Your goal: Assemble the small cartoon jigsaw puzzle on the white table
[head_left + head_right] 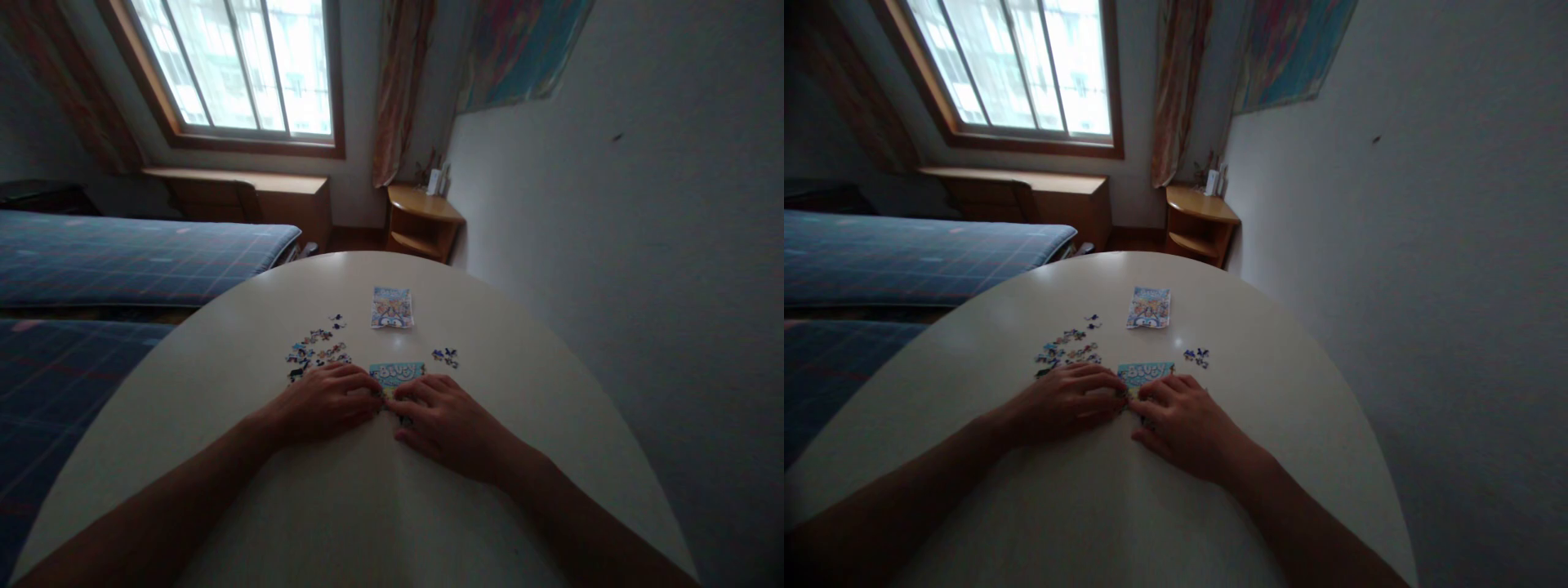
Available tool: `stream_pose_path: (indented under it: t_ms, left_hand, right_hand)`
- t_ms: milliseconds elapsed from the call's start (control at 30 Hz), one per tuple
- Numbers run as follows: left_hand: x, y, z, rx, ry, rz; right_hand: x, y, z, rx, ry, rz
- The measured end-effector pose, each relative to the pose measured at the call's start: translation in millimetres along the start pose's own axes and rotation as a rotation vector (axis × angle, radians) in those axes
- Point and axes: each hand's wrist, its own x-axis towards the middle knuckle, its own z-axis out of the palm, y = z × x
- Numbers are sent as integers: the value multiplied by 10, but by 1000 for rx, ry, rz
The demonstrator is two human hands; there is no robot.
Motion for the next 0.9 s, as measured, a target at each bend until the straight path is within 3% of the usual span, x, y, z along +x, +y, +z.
stream_pose_path:
  t_ms: [367, 567, 633, 767, 900]
  left_hand:
    - [10, 3, 44, 61, 27, -36]
    - [-50, -75, -39, 18, 1, -81]
    - [-110, -164, -115, 40, 24, -203]
    - [-292, -401, -281, 197, 66, -661]
    - [-478, -622, -358, 206, 47, -860]
  right_hand:
    - [14, -13, 44, 2, -20, 44]
    - [-6, 18, 56, 1, -17, 20]
    - [-12, 37, 66, -1, -14, 16]
    - [-16, 67, 79, 7, -9, 0]
    - [-17, 81, 85, -4, -4, -7]
